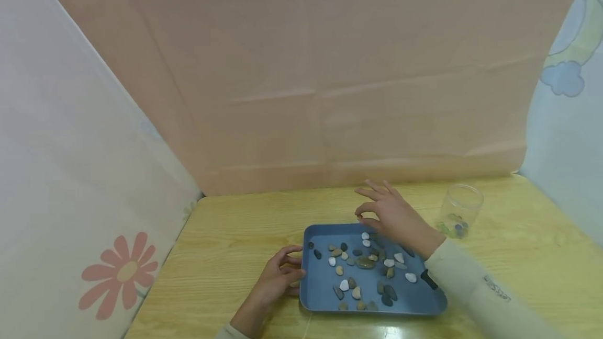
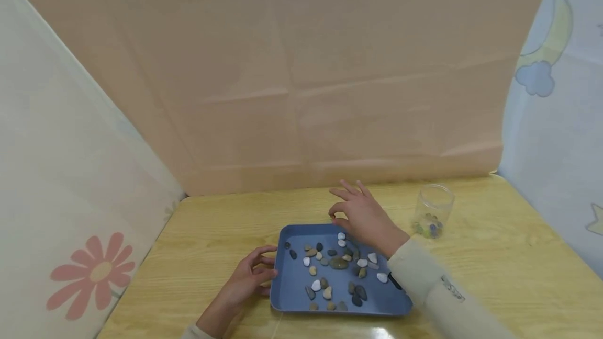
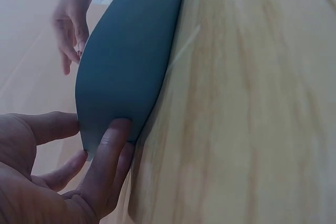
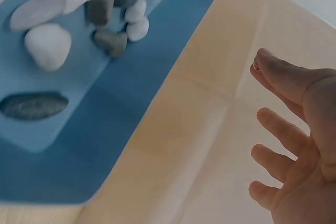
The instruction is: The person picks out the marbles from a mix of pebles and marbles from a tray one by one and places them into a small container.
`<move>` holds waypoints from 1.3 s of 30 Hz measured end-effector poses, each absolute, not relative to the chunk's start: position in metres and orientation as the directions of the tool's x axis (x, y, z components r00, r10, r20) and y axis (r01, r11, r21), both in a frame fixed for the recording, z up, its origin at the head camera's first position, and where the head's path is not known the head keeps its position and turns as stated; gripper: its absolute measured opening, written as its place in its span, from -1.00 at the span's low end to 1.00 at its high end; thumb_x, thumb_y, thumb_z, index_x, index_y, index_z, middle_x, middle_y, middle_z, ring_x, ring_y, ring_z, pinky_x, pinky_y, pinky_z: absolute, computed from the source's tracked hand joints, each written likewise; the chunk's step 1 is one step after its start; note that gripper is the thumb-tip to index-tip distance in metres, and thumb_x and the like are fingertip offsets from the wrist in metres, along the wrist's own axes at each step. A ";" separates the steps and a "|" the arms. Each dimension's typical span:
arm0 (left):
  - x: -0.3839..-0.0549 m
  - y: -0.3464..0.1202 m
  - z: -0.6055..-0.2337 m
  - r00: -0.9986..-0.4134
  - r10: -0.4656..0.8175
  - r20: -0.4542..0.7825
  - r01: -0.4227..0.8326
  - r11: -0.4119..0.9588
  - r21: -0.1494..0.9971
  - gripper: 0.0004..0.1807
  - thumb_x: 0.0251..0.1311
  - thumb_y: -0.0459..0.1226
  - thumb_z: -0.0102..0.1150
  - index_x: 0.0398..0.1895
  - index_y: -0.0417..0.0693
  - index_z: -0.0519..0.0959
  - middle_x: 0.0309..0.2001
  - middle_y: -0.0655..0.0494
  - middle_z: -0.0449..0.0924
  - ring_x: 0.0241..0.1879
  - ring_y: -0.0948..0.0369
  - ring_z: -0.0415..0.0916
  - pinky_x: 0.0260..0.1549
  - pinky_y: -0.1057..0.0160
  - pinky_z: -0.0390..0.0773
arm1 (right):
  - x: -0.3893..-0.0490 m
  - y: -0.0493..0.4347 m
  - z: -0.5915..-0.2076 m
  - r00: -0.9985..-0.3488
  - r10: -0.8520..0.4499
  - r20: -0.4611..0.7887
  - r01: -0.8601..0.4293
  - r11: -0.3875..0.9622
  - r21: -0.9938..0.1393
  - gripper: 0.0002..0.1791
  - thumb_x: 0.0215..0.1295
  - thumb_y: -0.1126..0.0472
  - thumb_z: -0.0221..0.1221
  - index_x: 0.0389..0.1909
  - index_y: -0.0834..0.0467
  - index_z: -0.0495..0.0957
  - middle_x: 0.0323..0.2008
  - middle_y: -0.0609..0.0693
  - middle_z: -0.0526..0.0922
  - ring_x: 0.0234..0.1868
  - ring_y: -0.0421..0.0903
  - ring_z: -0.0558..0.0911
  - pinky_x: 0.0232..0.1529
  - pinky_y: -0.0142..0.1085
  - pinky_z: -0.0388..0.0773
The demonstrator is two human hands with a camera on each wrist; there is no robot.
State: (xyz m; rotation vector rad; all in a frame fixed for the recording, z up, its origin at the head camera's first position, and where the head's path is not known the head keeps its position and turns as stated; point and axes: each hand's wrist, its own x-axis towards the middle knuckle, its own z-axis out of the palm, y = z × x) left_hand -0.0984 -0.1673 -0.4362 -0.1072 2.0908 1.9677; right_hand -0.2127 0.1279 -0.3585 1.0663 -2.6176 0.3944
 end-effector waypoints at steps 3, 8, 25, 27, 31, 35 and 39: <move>-0.099 -0.168 -0.436 -0.961 0.134 -0.240 -0.232 0.079 0.970 -0.33 0.24 -0.41 0.24 0.42 -0.08 0.29 0.17 -0.28 0.41 -0.09 0.10 0.59 -0.24 0.03 0.76 | -0.214 0.136 -0.356 -0.690 -0.619 0.375 -0.705 0.691 -0.157 -0.82 0.04 0.13 0.47 -0.30 -0.10 0.75 0.30 0.10 0.54 0.46 0.26 0.30 0.45 0.31 0.10; -0.101 -0.169 -0.434 -0.962 0.134 -0.240 -0.229 0.090 0.969 -0.33 0.24 -0.39 0.25 0.42 -0.07 0.28 0.18 -0.27 0.41 -0.09 0.11 0.61 -0.24 0.04 0.76 | -0.217 0.147 -0.351 -0.710 -0.601 0.368 -0.688 0.703 -0.178 -0.83 0.08 0.13 0.45 -0.27 -0.08 0.75 0.33 0.12 0.51 0.47 0.27 0.25 0.45 0.32 0.06; -0.103 -0.168 -0.434 -0.965 0.128 -0.230 -0.219 0.094 0.971 -0.34 0.23 -0.42 0.24 0.41 -0.08 0.30 0.17 -0.28 0.42 -0.09 0.11 0.60 -0.23 0.03 0.75 | -0.228 0.189 -0.337 -0.741 -0.552 0.383 -0.653 0.726 -0.218 -0.80 0.15 0.11 0.40 -0.19 0.01 0.75 0.35 0.23 0.45 0.43 0.37 0.26 0.42 0.38 0.05; -0.103 -0.167 -0.434 -0.965 0.128 -0.229 -0.218 0.092 0.971 -0.34 0.23 -0.42 0.25 0.40 -0.08 0.30 0.17 -0.28 0.42 -0.09 0.11 0.60 -0.24 0.02 0.75 | -0.229 0.196 -0.335 -0.745 -0.545 0.385 -0.649 0.726 -0.227 -0.79 0.16 0.11 0.40 -0.17 0.03 0.75 0.35 0.25 0.44 0.43 0.39 0.25 0.44 0.36 0.03; -0.103 -0.167 -0.434 -0.964 0.129 -0.231 -0.220 0.095 0.971 -0.34 0.23 -0.41 0.25 0.40 -0.08 0.30 0.17 -0.28 0.42 -0.09 0.12 0.60 -0.24 0.03 0.76 | -0.231 0.213 -0.333 -0.757 -0.519 0.396 -0.632 0.736 -0.243 -0.76 0.17 0.10 0.39 -0.14 0.04 0.74 0.35 0.28 0.42 0.41 0.42 0.25 0.41 0.35 0.09; -0.103 -0.168 -0.434 -0.964 0.134 -0.229 -0.217 0.099 0.971 -0.34 0.24 -0.40 0.25 0.41 -0.07 0.30 0.18 -0.28 0.42 -0.09 0.12 0.60 -0.23 0.04 0.76 | -0.234 0.228 -0.334 -0.770 -0.493 0.405 -0.611 0.752 -0.248 -0.75 0.15 0.11 0.40 -0.13 0.05 0.74 0.34 0.30 0.41 0.40 0.43 0.25 0.36 0.37 0.14; -0.103 -0.168 -0.435 -0.964 0.134 -0.231 -0.220 0.092 0.971 -0.34 0.24 -0.40 0.25 0.41 -0.08 0.29 0.18 -0.28 0.41 -0.09 0.12 0.59 -0.23 0.03 0.76 | -0.237 0.241 -0.334 -0.774 -0.478 0.416 -0.599 0.765 -0.236 -0.75 0.14 0.12 0.41 -0.15 0.05 0.74 0.33 0.33 0.41 0.39 0.45 0.26 0.34 0.40 0.14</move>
